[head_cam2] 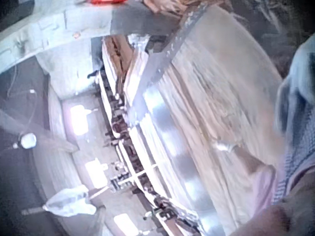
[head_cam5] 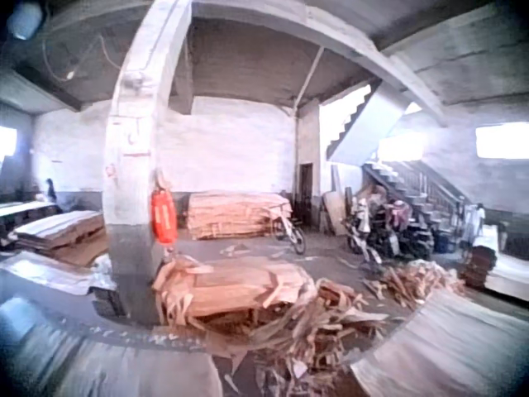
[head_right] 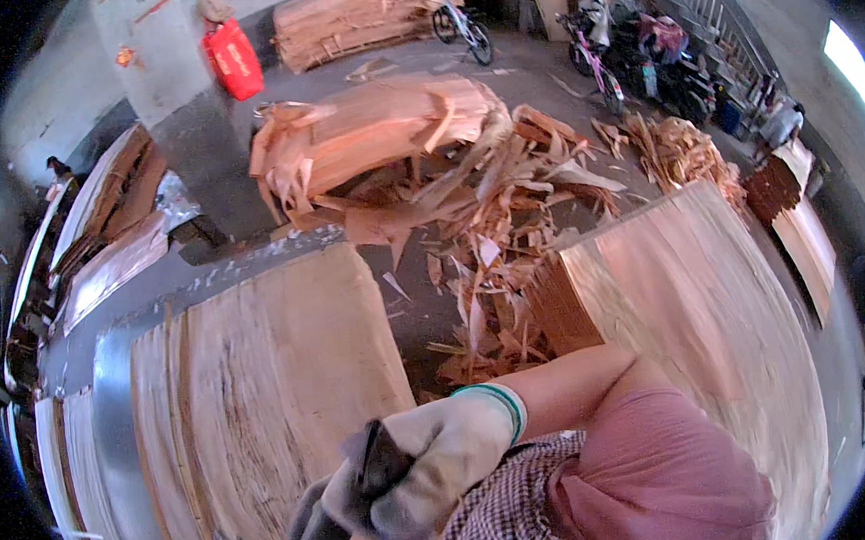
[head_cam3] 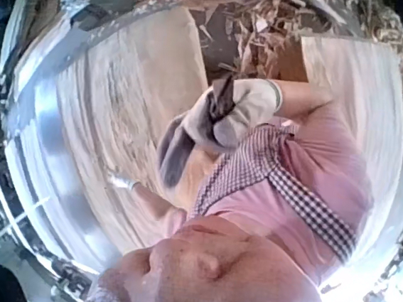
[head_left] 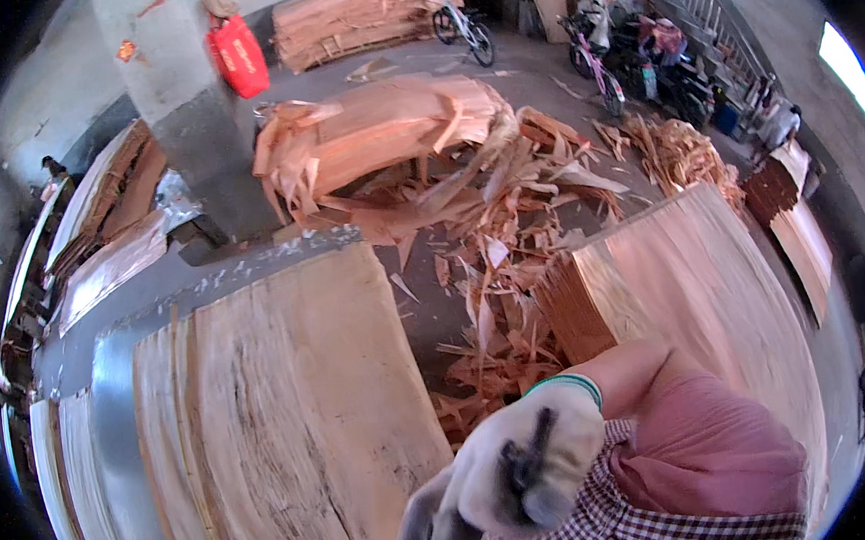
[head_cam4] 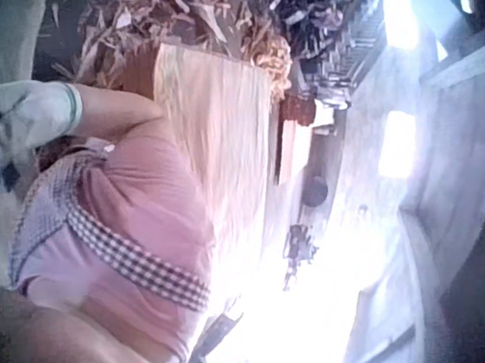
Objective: The person uses a hand tool to cut and shape pieces of wood veneer on a large work surface, then uses a long pole to gather scraps from the floor and continues trimming more veneer sheets.
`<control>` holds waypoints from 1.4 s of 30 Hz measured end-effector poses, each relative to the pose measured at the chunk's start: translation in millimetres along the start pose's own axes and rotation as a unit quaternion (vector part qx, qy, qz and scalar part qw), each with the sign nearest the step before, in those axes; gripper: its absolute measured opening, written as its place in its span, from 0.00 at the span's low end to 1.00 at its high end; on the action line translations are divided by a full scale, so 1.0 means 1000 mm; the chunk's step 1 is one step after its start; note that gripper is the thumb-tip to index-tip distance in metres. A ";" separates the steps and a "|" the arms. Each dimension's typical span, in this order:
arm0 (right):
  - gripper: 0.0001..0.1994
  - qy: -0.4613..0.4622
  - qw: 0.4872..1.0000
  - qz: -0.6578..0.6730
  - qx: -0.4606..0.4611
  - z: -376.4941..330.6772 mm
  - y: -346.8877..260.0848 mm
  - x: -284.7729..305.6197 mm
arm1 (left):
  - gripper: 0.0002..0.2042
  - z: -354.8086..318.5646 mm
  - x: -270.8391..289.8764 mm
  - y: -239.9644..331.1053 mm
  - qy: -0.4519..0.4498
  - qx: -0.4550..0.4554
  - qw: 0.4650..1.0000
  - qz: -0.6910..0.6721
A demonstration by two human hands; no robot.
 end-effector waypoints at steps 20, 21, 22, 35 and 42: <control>0.22 0.017 0.765 0.230 0.602 -0.129 -0.232 0.192 | 0.21 -0.121 -0.210 0.550 -0.366 -0.266 0.890 -0.062; 0.22 0.013 0.769 0.219 0.601 -0.134 -0.242 0.207 | 0.21 -0.115 -0.222 0.563 -0.361 -0.272 0.890 -0.063; 0.22 0.008 0.772 0.209 0.600 -0.140 -0.251 0.223 | 0.21 -0.109 -0.233 0.574 -0.358 -0.276 0.889 -0.072; 0.15 -0.014 0.979 -0.120 0.163 -0.192 -0.402 0.479 | 0.20 0.016 -0.480 0.744 -0.382 -0.369 0.831 -0.163; 0.18 0.000 0.952 -0.134 0.274 -0.144 -0.428 0.615 | 0.20 0.104 -0.611 0.823 -0.372 -0.384 0.827 -0.173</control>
Point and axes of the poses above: each hand's wrist, its own z-axis towards the middle knuckle, its own x-axis out of the back of the hand, y = z × x, the point moved 1 cm from there along z, towards the middle knuckle, and after that the axes turned 2 degrees about -x, right-handed, at the moved point
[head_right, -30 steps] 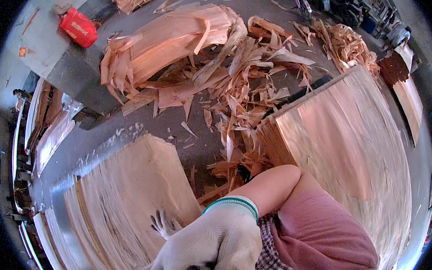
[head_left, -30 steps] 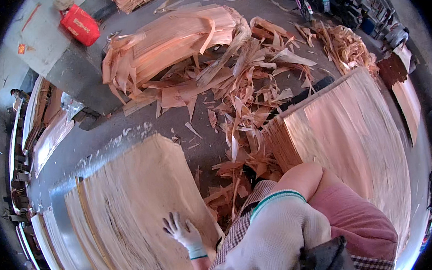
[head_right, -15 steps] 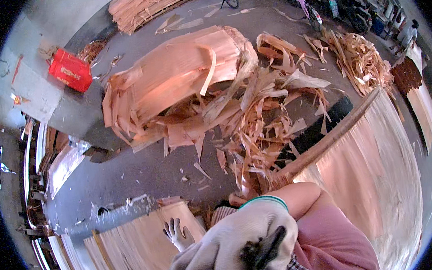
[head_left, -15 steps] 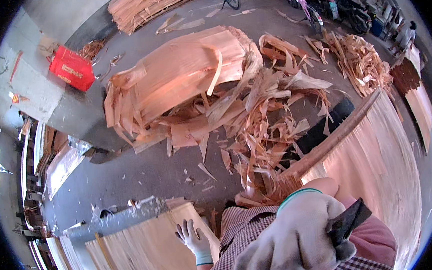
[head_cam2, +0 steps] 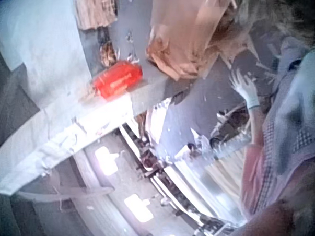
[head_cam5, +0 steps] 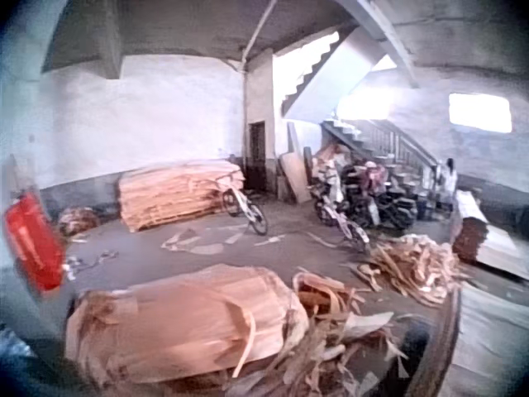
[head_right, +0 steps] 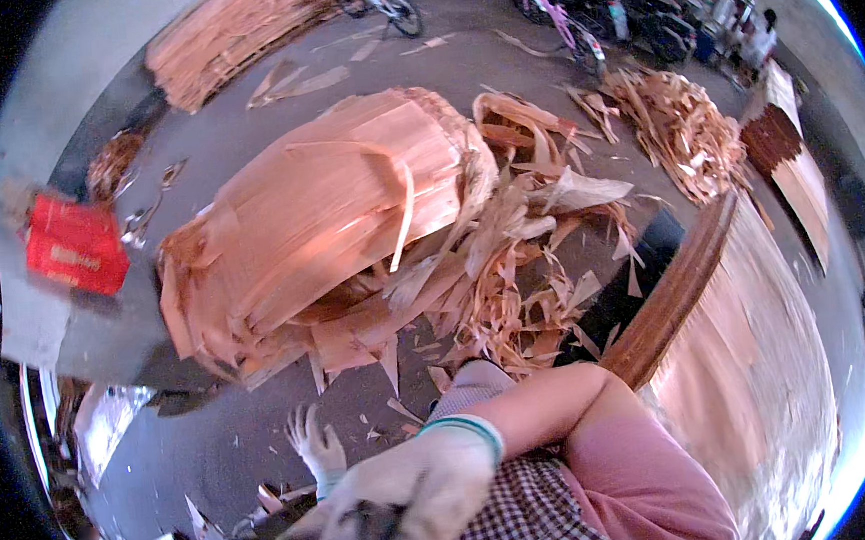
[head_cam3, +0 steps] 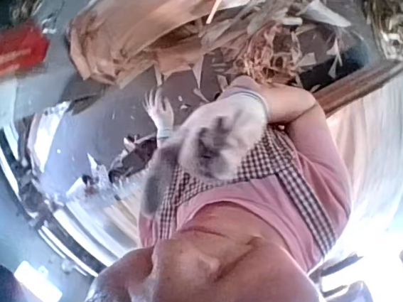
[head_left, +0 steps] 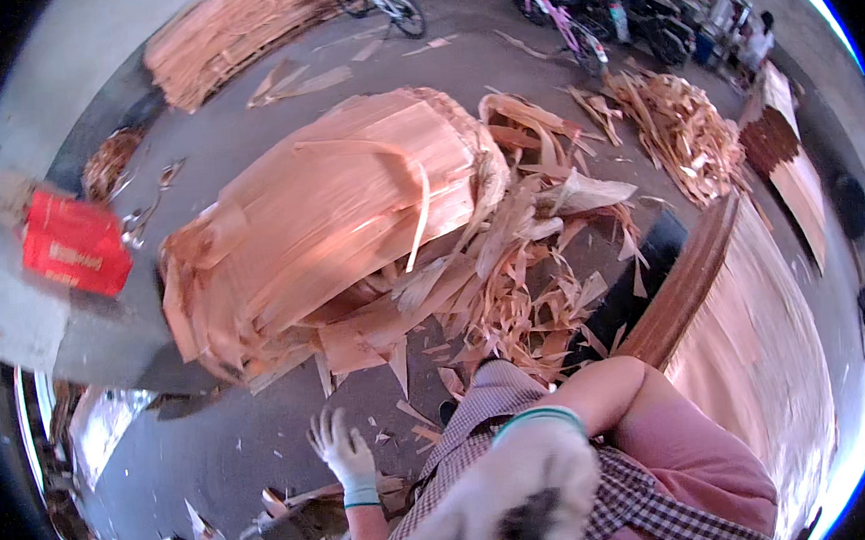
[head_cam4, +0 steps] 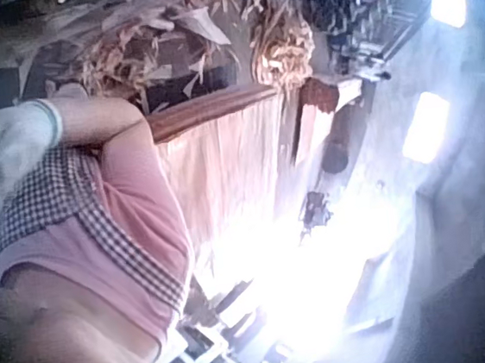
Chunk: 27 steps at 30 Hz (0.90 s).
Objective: The person uses a hand tool to cut and shape pieces of wood veneer on a large work surface, then uses a long pole to gather scraps from the floor and continues trimming more veneer sheets.
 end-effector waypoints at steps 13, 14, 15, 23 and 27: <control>0.15 0.629 0.390 -0.393 -0.546 -0.323 -0.031 0.556 | 0.23 0.048 -0.059 -0.011 -0.200 0.282 0.936 0.060; 0.15 0.611 0.352 -0.433 -0.561 -0.350 -0.033 0.587 | 0.23 0.056 -0.066 -0.003 -0.188 0.313 0.931 0.027; 0.14 0.590 0.287 -0.465 -0.595 -0.374 -0.035 0.616 | 0.22 0.066 -0.074 0.007 -0.207 0.371 0.905 -0.001; 0.16 0.788 0.380 -0.229 -0.427 -0.501 -0.101 0.644 | 0.19 0.139 -0.110 0.045 -0.173 0.343 0.920 -0.077; 0.17 0.610 -0.037 -0.317 -0.726 -0.515 -0.208 0.574 | 0.20 0.120 -0.117 0.038 -0.167 0.394 0.900 -0.081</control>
Point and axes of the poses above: each hand's wrist, its own z-axis towards the middle knuckle, its own x-axis out of the back of the hand, y = z × x, the point moved 1 cm from there along z, towards the middle knuckle, and after that the axes turned 2 degrees about -x, right-handed, at the moved point
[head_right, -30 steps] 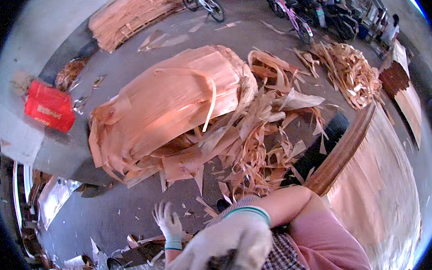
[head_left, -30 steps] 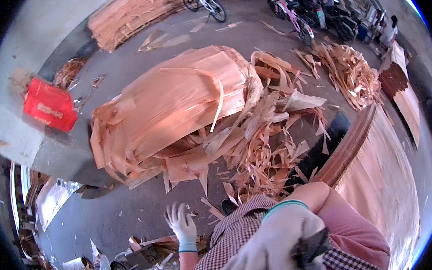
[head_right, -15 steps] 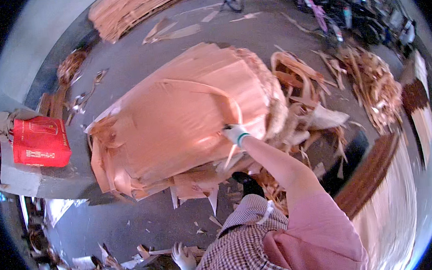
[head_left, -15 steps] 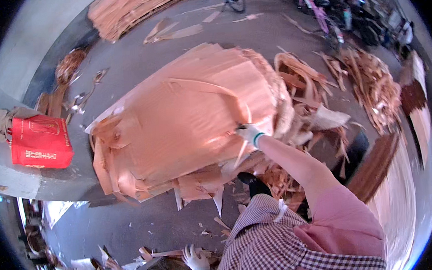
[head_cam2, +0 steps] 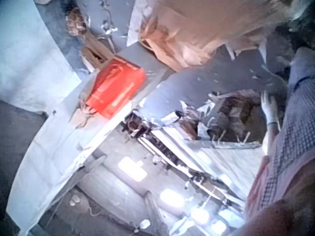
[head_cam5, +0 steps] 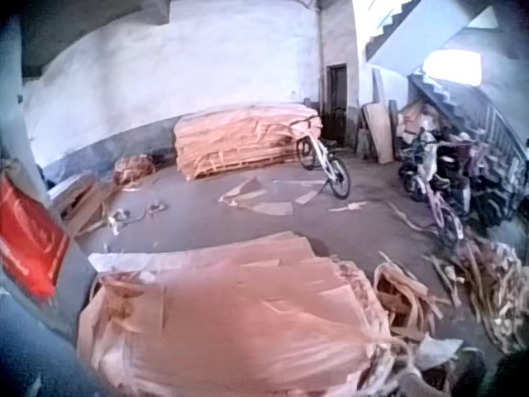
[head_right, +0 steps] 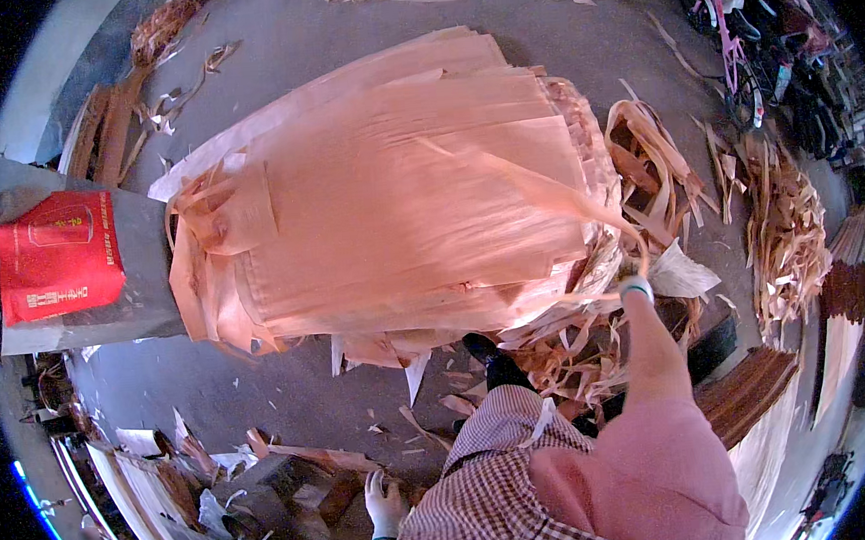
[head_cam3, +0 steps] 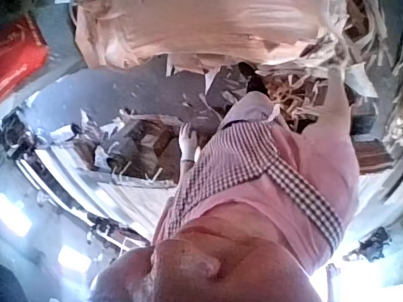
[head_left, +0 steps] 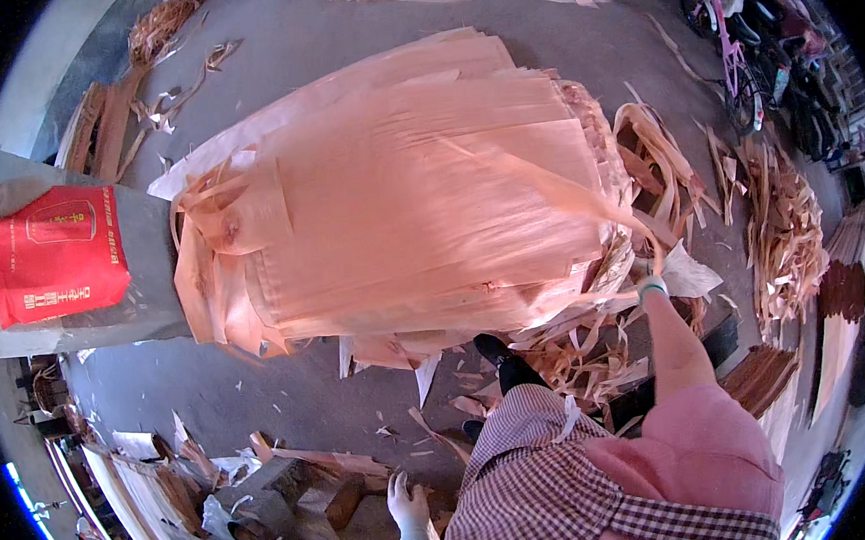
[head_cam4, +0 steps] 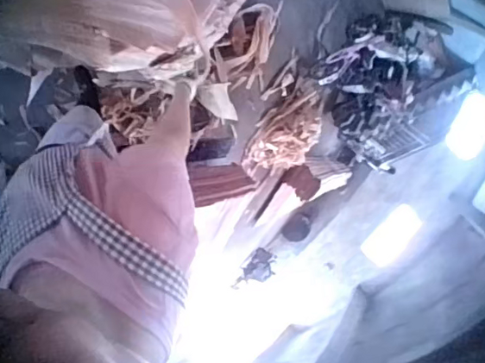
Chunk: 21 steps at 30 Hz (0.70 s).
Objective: The person uses a hand tool to cut and shape pieces of wood veneer on a large work surface, then uses a long pole to gather scraps from the floor and continues trimming more veneer sheets.
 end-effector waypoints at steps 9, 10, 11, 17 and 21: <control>0.16 -0.058 0.792 -0.149 0.589 -0.213 -0.171 -0.066 | 0.18 -0.006 -0.029 0.010 -0.077 0.130 0.987 -0.058; 0.18 -0.026 0.753 -0.132 0.645 -0.241 -0.200 -0.082 | 0.18 -0.006 -0.028 0.018 -0.059 0.102 0.991 -0.061; 0.21 0.009 0.702 -0.105 0.704 -0.268 -0.225 -0.096 | 0.18 -0.006 -0.026 0.024 -0.048 0.092 0.993 -0.058; 0.21 0.044 0.654 -0.221 0.722 -0.331 -0.298 -0.137 | 0.17 -0.033 -0.019 0.021 0.018 0.164 0.982 -0.090; 0.10 0.016 0.632 -0.210 0.746 -0.313 -0.309 -0.124 | 0.18 -0.056 -0.036 0.001 -0.020 0.273 0.956 -0.108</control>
Point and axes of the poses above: each hand's wrist, its own z-axis towards the middle knuckle, its own x-axis out of the back of the hand, y = z × x, the point moved 1 cm from there along z, towards the middle knuckle, and after that the axes turned 2 degrees about -x, right-handed, at the moved point
